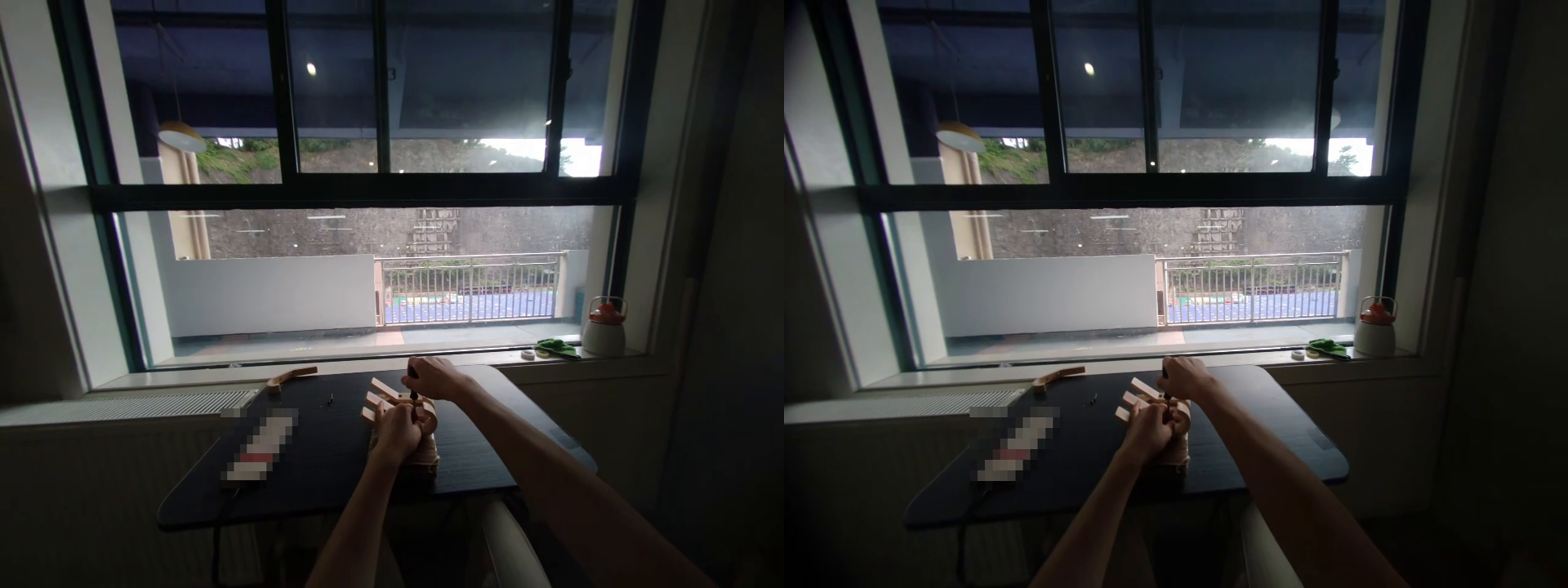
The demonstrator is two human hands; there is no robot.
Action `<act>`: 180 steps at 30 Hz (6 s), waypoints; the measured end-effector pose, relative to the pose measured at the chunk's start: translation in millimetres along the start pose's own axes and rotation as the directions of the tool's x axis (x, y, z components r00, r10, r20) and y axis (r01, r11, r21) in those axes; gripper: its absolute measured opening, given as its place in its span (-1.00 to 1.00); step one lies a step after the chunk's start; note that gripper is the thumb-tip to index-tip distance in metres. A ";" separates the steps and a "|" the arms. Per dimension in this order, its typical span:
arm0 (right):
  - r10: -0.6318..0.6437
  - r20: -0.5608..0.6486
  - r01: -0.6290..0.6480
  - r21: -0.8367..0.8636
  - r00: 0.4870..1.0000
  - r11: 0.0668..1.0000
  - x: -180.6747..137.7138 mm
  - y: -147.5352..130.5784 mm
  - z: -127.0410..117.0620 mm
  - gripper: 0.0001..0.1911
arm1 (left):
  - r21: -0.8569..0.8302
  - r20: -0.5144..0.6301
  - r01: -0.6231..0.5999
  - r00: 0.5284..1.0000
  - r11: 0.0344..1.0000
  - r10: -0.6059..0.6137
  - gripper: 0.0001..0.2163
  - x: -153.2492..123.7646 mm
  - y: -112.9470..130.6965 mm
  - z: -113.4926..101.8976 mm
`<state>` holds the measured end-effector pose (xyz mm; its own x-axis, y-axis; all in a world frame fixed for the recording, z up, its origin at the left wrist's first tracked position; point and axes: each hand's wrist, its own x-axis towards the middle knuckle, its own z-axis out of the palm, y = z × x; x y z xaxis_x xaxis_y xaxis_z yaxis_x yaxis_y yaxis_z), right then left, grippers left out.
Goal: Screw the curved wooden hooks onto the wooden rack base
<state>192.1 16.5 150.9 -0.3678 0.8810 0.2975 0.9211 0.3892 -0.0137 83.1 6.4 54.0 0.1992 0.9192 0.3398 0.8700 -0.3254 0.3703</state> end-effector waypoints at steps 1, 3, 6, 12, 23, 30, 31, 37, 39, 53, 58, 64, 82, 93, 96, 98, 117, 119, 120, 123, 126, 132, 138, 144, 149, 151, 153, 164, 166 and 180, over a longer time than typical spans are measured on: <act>-0.015 0.006 0.015 0.005 1.000 1.000 -0.4 0.0 -1.9 -0.73 | 0.003 0.000 0.000 1.000 1.000 0.000 -0.81 0.1 0.1 0.1; -0.037 0.010 0.036 0.015 0.999 0.999 -1.9 0.6 -3.7 -0.76 | 0.010 0.000 0.004 1.000 1.000 -0.004 -0.81 0.1 0.6 -0.3; -0.035 -0.001 0.035 0.021 0.999 0.999 -3.9 1.6 -1.0 -0.77 | 0.020 0.010 0.016 1.000 1.000 -0.016 -0.80 -0.5 1.6 -2.1; 0.029 -0.029 -0.028 0.009 0.999 1.000 -2.4 1.3 7.4 -0.69 | 0.019 0.023 0.020 1.000 1.000 -0.021 -0.80 -1.9 2.9 -4.2; -0.039 -0.002 0.039 0.024 0.999 0.999 -4.3 1.0 -1.8 -0.77 | 0.000 -0.005 -0.004 1.000 1.000 0.004 -0.81 0.3 -0.6 0.9; 0.035 -0.016 -0.035 -0.003 0.999 0.999 -5.1 4.1 3.0 -0.70 | 0.030 0.033 0.019 0.999 0.999 -0.020 -0.80 -1.8 2.4 -3.7; 0.030 -0.005 -0.030 -0.007 1.000 1.000 -4.8 3.8 1.4 -0.71 | 0.031 0.035 0.022 0.999 0.999 -0.024 -0.80 -1.3 2.3 -2.9; -0.023 0.052 0.023 0.001 0.998 1.000 -4.0 -0.2 -2.7 -0.73 | 0.038 0.040 0.027 0.999 0.999 -0.028 -0.81 0.7 2.1 -0.8; -0.021 0.044 0.021 0.009 0.999 1.000 -4.8 -1.2 0.4 -0.71 | 0.039 0.052 0.002 0.999 0.999 -0.004 -0.83 0.1 0.8 -4.6; 0.084 -0.008 -0.084 -0.001 0.996 0.996 -5.7 -1.0 7.2 -0.70 | 0.109 0.072 -0.136 0.989 0.985 0.129 -0.79 -12.8 -12.0 -20.7; -0.007 0.039 0.006 0.008 0.999 1.000 -1.3 2.5 -3.8 -0.74 | 0.060 0.064 -0.160 0.986 0.985 0.156 -0.80 -11.0 -13.1 -19.9; -0.014 0.048 0.013 0.020 0.999 1.000 -0.2 3.8 1.1 -0.74 | 0.038 0.045 -0.176 0.984 0.984 0.174 -0.80 -8.5 -16.0 -15.7; 0.051 -0.028 -0.050 0.032 0.998 0.998 -5.2 -8.2 15.9 -0.74 | 0.055 0.042 -0.146 0.989 0.988 0.144 -0.83 -8.6 -18.0 -13.8; -0.031 -0.010 0.031 0.022 0.999 0.999 -6.1 -0.4 1.5 -0.75 | -0.028 0.058 -0.162 0.985 0.986 0.164 -0.80 -9.2 -14.8 -16.8; -0.013 -0.019 0.014 0.043 1.000 0.999 -4.8 -0.8 5.7 -0.73 | 0.002 0.051 -0.144 0.988 0.990 0.144 -0.83 -8.4 -16.0 -15.0; 0.036 -0.030 -0.035 0.038 0.999 0.999 -4.4 -2.3 10.4 -0.71 | 0.022 0.039 -0.133 0.990 0.991 0.132 -0.85 -7.9 -17.3 -12.4; 0.101 -0.033 -0.100 0.016 0.994 0.995 -11.7 -7.4 10.2 -0.74 | 0.041 0.063 -0.075 0.995 0.996 0.072 -0.88 2.1 -19.3 1.1; 0.100 -0.031 -0.100 0.013 0.994 0.995 -12.7 -7.9 9.9 -0.75 | 0.019 0.061 -0.088 0.994 0.996 0.087 -0.86 3.1 -19.7 1.9; 0.101 -0.030 -0.101 0.012 0.994 0.995 -13.4 -8.0 9.7 -0.75 | 0.010 0.067 -0.096 0.993 0.995 0.095 -0.85 3.2 -20.0 1.8; 0.103 -0.030 -0.103 0.013 0.994 0.995 -15.4 -8.1 9.1 -0.76 | 0.002 0.087 -0.115 0.990 0.993 0.114 -0.84 2.6 -20.4 0.0; 0.098 -0.037 -0.098 0.020 0.994 0.995 -16.3 -7.9 9.4 -0.76 | 0.000 0.100 -0.117 0.988 0.993 0.116 -0.84 1.5 -19.2 -2.2; 0.128 -0.049 -0.127 0.024 0.991 0.992 -12.2 -7.7 11.6 -0.72 | 0.012 0.098 -0.112 0.989 0.994 0.111 -0.83 -1.5 -14.8 -6.7; 0.080 -0.021 -0.080 -0.003 0.997 0.997 -9.2 -4.3 0.3 -0.72 | 0.009 0.117 -0.119 0.986 0.993 0.118 -0.84 -2.5 -14.9 -7.6; -0.037 -0.021 0.036 -0.026 0.999 0.999 -11.8 -5.9 -7.4 -0.77 | -0.003 0.111 -0.079 0.991 0.997 0.079 -0.84 0.2 -13.7 -4.5; 0.023 -0.040 -0.025 -0.050 0.999 0.998 -10.5 -6.9 -0.3 -0.73 | 0.000 0.113 -0.081 0.990 0.997 0.080 -0.81 -0.4 -13.1 -5.3; 0.036 -0.043 -0.038 -0.053 0.998 0.998 -9.3 -6.1 -0.6 -0.72 | -0.005 0.103 -0.085 0.991 0.996 0.085 -0.82 -1.1 -13.3 -6.1; 0.027 -0.032 -0.028 -0.053 0.999 0.998 -8.3 -4.8 -3.6 -0.72 | -0.004 0.111 -0.086 0.990 0.996 0.086 -0.83 -1.9 -13.6 -6.9; -0.013 -0.018 0.013 -0.004 1.000 1.000 -5.9 1.2 3.2 -0.73 | 0.007 0.071 -0.068 0.995 0.998 0.068 -0.84 -0.5 -15.3 -2.6; 0.011 -0.024 -0.011 -0.004 1.000 1.000 -5.8 2.8 4.6 -0.71 | -0.009 0.064 -0.091 0.994 0.996 0.091 -0.84 -0.7 -16.4 -2.1; -0.018 0.010 0.018 0.022 1.000 1.000 -4.2 5.3 -0.8 -0.73 | -0.013 0.074 -0.103 0.992 0.995 0.103 -0.80 -0.3 -17.3 -1.0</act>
<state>198.6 14.7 150.3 -0.3858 0.8764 0.2883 0.9112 0.4108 -0.0295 67.5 11.5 48.4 0.3211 0.8945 0.3111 0.8392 -0.4210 0.3444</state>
